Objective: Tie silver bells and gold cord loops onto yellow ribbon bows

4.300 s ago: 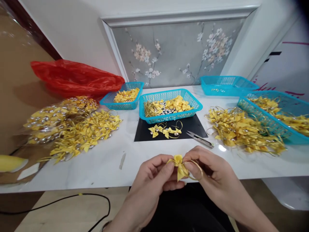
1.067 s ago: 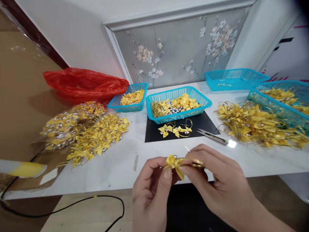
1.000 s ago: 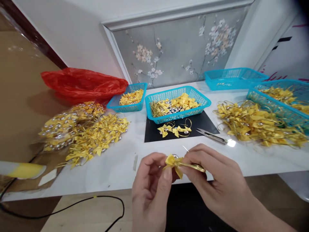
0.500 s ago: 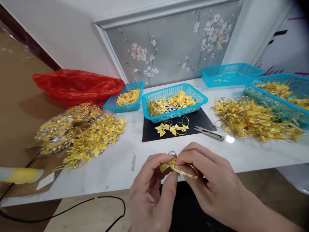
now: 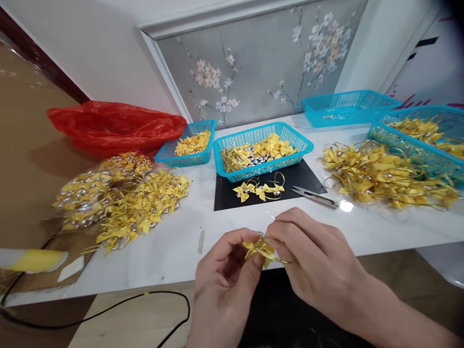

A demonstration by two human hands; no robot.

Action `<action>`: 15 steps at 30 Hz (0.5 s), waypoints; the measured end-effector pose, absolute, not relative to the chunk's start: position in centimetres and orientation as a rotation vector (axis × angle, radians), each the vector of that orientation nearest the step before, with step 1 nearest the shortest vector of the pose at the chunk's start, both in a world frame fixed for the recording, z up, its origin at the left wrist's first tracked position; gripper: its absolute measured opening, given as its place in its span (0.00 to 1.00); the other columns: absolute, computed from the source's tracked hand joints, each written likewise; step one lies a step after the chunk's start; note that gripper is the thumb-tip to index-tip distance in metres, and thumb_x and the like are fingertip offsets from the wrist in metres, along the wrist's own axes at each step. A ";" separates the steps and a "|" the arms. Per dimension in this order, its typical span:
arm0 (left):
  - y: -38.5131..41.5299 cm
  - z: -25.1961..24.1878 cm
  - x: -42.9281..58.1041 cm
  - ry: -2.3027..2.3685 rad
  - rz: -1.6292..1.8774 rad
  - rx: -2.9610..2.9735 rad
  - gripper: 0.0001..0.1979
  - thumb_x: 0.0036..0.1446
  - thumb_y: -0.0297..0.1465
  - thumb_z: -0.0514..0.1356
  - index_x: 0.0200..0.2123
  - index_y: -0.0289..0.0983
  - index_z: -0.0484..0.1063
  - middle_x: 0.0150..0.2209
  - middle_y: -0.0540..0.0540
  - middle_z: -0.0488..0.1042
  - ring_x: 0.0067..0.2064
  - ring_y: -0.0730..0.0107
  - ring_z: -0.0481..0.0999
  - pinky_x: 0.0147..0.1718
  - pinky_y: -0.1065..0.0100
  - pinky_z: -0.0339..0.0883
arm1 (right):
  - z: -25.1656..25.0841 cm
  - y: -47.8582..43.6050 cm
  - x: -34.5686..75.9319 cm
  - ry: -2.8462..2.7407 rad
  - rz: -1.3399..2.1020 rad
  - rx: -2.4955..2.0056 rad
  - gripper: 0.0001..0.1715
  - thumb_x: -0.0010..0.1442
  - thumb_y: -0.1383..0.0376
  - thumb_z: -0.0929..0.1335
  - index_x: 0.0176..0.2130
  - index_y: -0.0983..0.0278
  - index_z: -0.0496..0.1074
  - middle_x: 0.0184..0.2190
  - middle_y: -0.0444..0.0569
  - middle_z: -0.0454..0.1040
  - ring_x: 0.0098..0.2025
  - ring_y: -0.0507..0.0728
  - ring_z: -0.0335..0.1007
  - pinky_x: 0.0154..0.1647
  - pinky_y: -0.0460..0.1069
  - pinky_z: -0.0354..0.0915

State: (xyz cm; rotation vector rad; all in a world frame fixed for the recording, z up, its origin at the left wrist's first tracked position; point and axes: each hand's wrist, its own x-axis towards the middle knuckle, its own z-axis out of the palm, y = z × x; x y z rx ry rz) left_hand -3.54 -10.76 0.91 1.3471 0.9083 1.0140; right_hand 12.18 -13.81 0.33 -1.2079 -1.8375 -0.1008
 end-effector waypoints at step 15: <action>-11.0 0.5 -3.8 1.023 1.266 1.331 0.17 0.54 0.26 0.68 0.45 0.48 0.75 0.38 0.53 0.80 0.36 0.76 0.80 0.33 0.82 0.73 | 1.2 -14.7 13.0 -1.628 0.388 -1.215 0.10 0.62 0.73 0.67 0.43 0.62 0.70 0.36 0.45 0.69 0.25 0.48 0.64 0.24 0.43 0.66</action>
